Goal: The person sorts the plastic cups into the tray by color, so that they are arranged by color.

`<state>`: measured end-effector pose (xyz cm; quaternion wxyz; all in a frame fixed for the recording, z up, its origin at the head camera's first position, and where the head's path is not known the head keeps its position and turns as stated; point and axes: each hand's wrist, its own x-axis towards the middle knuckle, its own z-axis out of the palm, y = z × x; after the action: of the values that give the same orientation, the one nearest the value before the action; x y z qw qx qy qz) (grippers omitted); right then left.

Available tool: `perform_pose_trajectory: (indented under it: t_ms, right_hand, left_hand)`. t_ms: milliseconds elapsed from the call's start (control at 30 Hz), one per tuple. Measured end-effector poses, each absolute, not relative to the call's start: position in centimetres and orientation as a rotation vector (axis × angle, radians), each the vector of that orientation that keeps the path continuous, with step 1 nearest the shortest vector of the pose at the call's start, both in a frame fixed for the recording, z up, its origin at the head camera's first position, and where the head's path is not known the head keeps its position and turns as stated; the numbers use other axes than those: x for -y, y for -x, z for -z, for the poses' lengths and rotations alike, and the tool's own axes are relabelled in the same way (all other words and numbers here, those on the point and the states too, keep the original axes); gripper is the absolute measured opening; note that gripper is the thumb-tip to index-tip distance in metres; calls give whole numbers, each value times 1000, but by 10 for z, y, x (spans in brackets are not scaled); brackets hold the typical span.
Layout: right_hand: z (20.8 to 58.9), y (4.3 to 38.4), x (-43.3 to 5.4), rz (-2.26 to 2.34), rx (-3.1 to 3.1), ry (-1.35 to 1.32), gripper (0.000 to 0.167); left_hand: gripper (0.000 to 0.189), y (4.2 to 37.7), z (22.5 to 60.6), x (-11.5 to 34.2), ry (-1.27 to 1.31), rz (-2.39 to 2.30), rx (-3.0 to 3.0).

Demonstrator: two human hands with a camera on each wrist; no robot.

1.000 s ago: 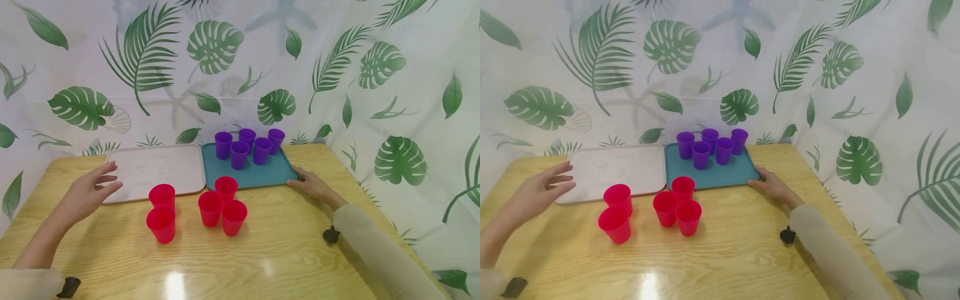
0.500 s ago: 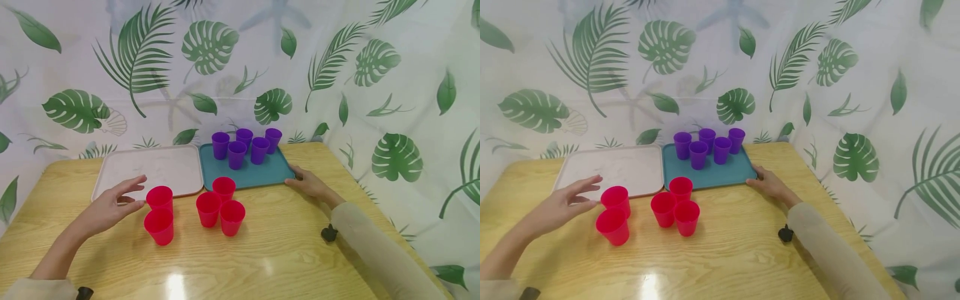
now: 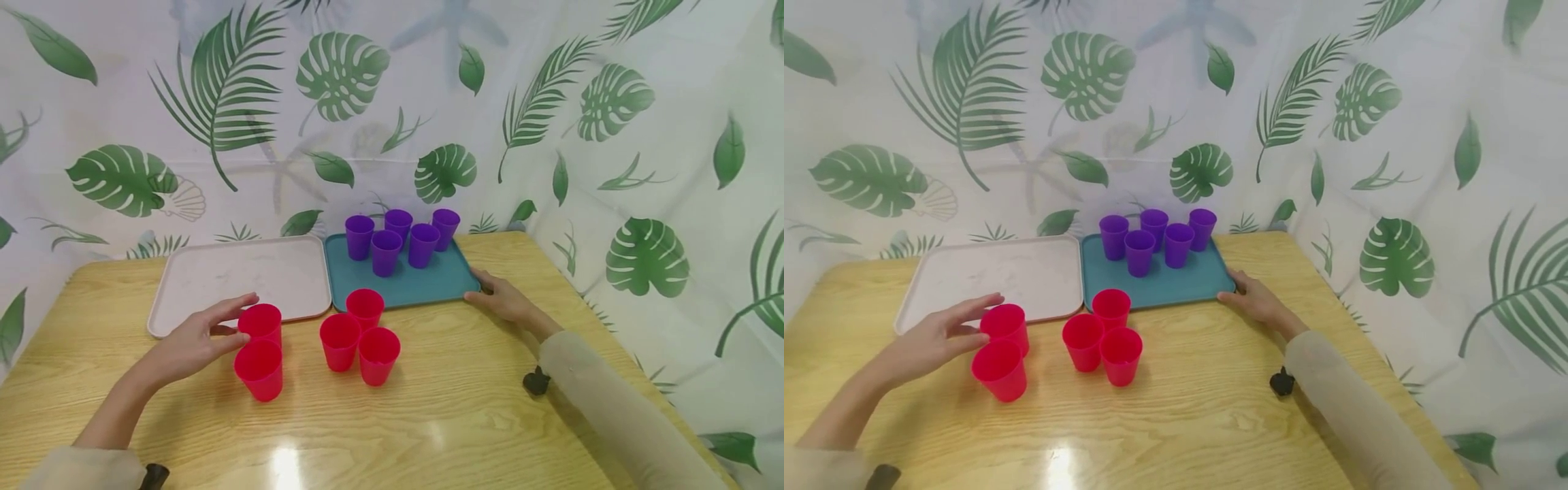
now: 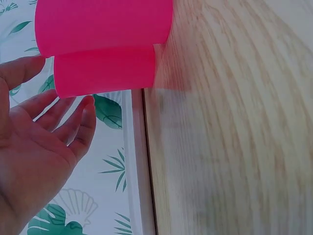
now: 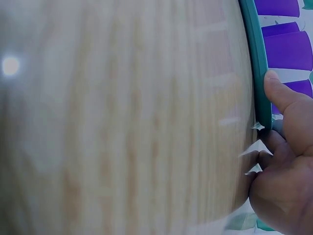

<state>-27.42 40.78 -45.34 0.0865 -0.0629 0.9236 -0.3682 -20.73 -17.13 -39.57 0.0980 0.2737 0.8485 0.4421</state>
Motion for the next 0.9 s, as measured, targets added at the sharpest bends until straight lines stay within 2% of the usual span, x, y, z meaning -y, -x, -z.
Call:
perform_pose_trajectory:
  t_ms: [900]
  right_hand:
    - [454,274,-407,1107,-2739,172,83]
  left_hand:
    - [62,216,398,168,-732,-1352,-2383]
